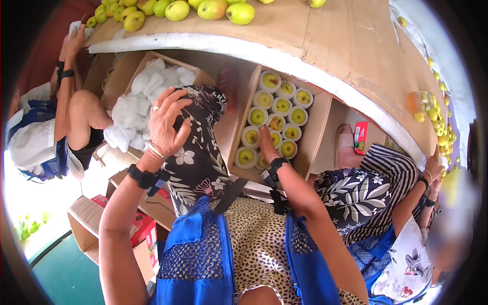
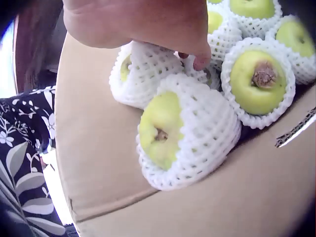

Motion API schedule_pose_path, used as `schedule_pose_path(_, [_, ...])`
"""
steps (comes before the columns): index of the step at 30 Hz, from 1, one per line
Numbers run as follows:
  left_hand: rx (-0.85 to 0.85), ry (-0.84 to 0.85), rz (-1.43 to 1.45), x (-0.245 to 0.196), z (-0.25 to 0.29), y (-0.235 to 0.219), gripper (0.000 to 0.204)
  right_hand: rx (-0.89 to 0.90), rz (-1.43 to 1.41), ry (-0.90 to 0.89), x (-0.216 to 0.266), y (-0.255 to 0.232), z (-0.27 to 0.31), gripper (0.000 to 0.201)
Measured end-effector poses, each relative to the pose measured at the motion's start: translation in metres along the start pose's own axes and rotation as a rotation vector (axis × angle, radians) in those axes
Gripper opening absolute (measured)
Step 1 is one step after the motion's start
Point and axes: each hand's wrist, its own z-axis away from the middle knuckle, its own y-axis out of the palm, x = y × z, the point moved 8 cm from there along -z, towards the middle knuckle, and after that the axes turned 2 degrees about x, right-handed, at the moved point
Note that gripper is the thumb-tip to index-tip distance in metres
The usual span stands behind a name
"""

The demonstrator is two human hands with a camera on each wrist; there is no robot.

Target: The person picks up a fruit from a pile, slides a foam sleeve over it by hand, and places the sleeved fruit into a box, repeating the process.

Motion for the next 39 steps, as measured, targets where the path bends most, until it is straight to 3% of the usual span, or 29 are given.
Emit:
schedule_pose_path(4, [-0.27,-0.191,0.187,0.034,0.018,-0.005,0.042,-0.017,0.285,-0.19,0.057,-0.018,0.0,0.056])
schedule_pose_path(5, [-0.244,-0.374,0.409,0.06,0.026,0.007,0.042,-0.048,0.12,-0.113,0.091,-0.012,0.027,0.051])
schedule_pose_path(6, [-0.255,-0.567,0.624,0.084,0.038,0.02,0.042,-0.033,-0.011,-0.15,0.106,-0.022,0.022,0.043])
schedule_pose_path(8, [-0.284,-0.719,0.65,0.155,0.076,0.05,0.046,0.07,-0.209,-0.248,0.164,-0.031,0.051,0.042])
schedule_pose_path(10, [-0.051,-0.66,0.2,0.252,0.119,0.09,0.051,0.097,-0.225,-0.293,0.214,-0.042,0.086,0.045])
schedule_pose_path(12, [0.292,-0.753,-0.086,0.255,0.154,0.108,0.049,0.123,-0.149,-0.336,0.248,-0.055,0.122,0.044])
schedule_pose_path(14, [0.365,-0.833,0.057,0.25,0.185,0.119,0.046,0.179,-0.097,-0.402,0.27,-0.055,0.165,0.04])
schedule_pose_path(16, [0.2,-0.662,0.12,0.281,0.228,0.157,0.038,0.218,-0.034,-0.412,0.273,-0.056,0.189,0.036])
schedule_pose_path(18, [0.229,-0.856,0.234,0.291,0.262,0.181,0.033,0.188,0.012,-0.381,0.262,-0.068,0.196,0.034])
schedule_pose_path(19, [0.267,-0.926,0.152,0.309,0.272,0.2,0.032,0.15,0.025,-0.349,0.249,-0.075,0.19,0.033])
schedule_pose_path(21, [0.059,-0.787,0.261,0.328,0.273,0.206,0.035,0.061,0.179,-0.319,0.241,-0.07,0.19,0.029])
schedule_pose_path(22, [-0.036,-0.791,0.237,0.315,0.261,0.188,0.037,0.093,0.186,-0.327,0.241,-0.061,0.188,0.029])
schedule_pose_path(24, [-0.196,-0.958,-0.017,0.281,0.243,0.143,0.041,0.149,0.205,-0.34,0.242,-0.051,0.186,0.029])
schedule_pose_path(26, [-0.275,-1.07,-0.193,0.265,0.225,0.105,0.046,0.106,0.19,-0.338,0.241,-0.056,0.181,0.029])
schedule_pose_path(29, [-0.022,-0.998,-0.334,0.324,0.246,0.12,0.046,0.044,0.174,-0.324,0.241,-0.061,0.174,0.028])
schedule_pose_path(32, [0.367,-1.296,0.542,0.307,0.264,0.148,0.045,0.057,0.153,-0.332,0.241,-0.061,0.172,0.027])
schedule_pose_path(33, [0.4,-1.182,0.272,0.319,0.266,0.146,0.042,0.058,0.144,-0.335,0.242,-0.058,0.17,0.027])
schedule_pose_path(34, [0.301,-0.948,-0.146,0.308,0.255,0.129,0.039,0.059,0.136,-0.337,0.242,-0.056,0.168,0.027])
schedule_pose_path(36, [0.313,-1.018,-0.161,0.303,0.26,0.133,0.039,0.077,0.126,-0.352,0.244,-0.053,0.166,0.026])
schedule_pose_path(39, [0.127,-0.985,-0.431,0.253,0.224,0.093,0.042,0.084,0.102,-0.347,0.243,-0.052,0.164,0.025])
